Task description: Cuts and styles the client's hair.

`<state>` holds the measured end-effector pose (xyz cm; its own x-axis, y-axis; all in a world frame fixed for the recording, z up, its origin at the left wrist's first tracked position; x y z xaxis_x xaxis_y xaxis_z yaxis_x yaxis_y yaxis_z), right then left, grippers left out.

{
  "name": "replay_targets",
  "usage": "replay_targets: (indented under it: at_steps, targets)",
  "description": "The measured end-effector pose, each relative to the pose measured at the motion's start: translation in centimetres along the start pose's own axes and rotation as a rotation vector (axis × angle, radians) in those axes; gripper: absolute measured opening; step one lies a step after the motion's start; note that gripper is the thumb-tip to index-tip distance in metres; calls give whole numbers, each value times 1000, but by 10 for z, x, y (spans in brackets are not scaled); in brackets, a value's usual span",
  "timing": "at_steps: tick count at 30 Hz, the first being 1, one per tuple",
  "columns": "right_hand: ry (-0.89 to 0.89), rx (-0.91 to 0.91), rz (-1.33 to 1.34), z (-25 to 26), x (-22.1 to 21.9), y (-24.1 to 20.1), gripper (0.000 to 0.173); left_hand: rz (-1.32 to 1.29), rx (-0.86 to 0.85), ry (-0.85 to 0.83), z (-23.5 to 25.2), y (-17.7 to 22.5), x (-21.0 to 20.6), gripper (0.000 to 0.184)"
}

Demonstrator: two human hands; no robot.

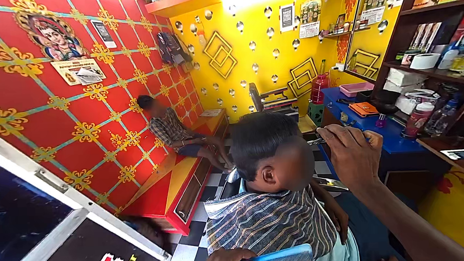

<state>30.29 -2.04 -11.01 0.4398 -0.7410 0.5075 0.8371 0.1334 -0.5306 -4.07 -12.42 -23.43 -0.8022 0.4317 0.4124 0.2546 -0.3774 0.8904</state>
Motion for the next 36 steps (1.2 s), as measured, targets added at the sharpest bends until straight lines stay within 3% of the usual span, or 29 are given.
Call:
replay_targets:
  at_steps: [2,7,10,11,13,15,30,34,36]
  targets:
    - [19,70,-16,0,-1,-2,17,-3,2,1,0,-1,0,28]
    - [-11,161,-515,-2,-7,-5,8,0,-3,3,-2,-2,0,28]
    - [31,223,-576,-4,-11,-9,4,-2,2,5,-3,-4,1,28]
    - [94,302,-581,-6,-11,-10,6,-3,4,7,-3,-4,1,28]
    - [200,534,-616,-9,-8,-12,33,-11,7,9,-4,-5,2,27]
    - [265,655,-684,-10,-9,-11,43,-14,-1,11,-5,-7,2,26]
    - [342,729,-664,-27,-14,0,41,-19,-26,-7,-7,-9,5,28]
    - [373,660,-650,-24,-3,-10,41,-63,31,33,-7,5,3,29]
    - [310,590,-645,-24,6,-24,31,-50,-17,4,-9,-4,7,27]
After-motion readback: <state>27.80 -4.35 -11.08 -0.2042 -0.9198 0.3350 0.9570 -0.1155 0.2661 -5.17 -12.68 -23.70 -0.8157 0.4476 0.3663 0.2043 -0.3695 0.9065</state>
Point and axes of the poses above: each hand's wrist, its own z-axis towards the middle knuckle, its own x-axis out of the back of the hand, y = z × x, the point moved 2 cm from there along z, towards the middle knuckle, and after that the axes turned 15 degrees about -z, right-handed, at the moved point
